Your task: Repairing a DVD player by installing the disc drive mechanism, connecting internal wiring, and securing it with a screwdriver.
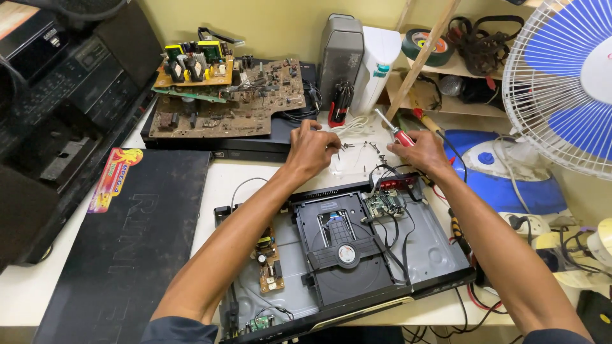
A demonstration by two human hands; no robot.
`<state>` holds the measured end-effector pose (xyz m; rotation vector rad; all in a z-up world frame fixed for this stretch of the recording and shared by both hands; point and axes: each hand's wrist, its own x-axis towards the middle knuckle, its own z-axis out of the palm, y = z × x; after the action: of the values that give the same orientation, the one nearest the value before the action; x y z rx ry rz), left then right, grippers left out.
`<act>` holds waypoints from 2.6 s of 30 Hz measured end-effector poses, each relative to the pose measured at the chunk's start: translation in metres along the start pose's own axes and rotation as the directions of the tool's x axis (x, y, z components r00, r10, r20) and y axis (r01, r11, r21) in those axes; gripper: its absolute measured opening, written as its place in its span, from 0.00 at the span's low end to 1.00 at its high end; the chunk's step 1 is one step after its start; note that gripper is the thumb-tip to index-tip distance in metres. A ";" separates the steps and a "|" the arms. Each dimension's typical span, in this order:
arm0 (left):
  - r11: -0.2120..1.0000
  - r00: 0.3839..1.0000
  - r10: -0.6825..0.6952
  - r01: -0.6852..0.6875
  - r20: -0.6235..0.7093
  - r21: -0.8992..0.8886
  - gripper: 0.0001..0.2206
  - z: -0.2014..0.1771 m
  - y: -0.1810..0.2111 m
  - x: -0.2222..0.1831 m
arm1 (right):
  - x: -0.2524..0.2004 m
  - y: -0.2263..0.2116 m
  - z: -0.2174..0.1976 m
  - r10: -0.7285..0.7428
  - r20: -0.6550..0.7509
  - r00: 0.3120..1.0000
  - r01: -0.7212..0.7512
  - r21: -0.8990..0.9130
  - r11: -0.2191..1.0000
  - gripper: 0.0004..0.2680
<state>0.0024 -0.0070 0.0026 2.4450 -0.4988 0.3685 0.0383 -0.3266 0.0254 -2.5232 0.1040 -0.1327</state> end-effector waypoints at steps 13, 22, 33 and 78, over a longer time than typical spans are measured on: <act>0.860 0.991 -0.120 0.074 -0.059 -0.505 0.05 -0.015 0.078 0.004 | -0.079 -0.085 -0.003 -0.285 0.037 0.958 0.176 0.709 0.683 0.08; 0.735 0.969 -0.203 0.245 0.139 -0.633 0.08 -0.041 0.115 -0.012 | -0.107 -0.085 -0.022 -0.334 0.051 0.941 0.152 0.819 0.554 0.08; 0.789 0.929 -0.177 0.332 0.326 -0.516 0.13 -0.085 0.154 -0.050 | -0.133 -0.075 -0.037 -0.333 0.158 0.930 0.085 0.788 0.610 0.08; 0.845 0.884 0.464 -0.463 0.064 0.267 0.13 -0.004 0.133 -0.287 | -0.016 -0.047 -0.015 -0.257 0.352 0.900 0.341 -0.202 0.918 0.18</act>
<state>-0.3109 -0.0284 -0.0331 2.5652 -1.1147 0.6810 0.0227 -0.2953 0.0631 -2.7687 -0.4313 0.1817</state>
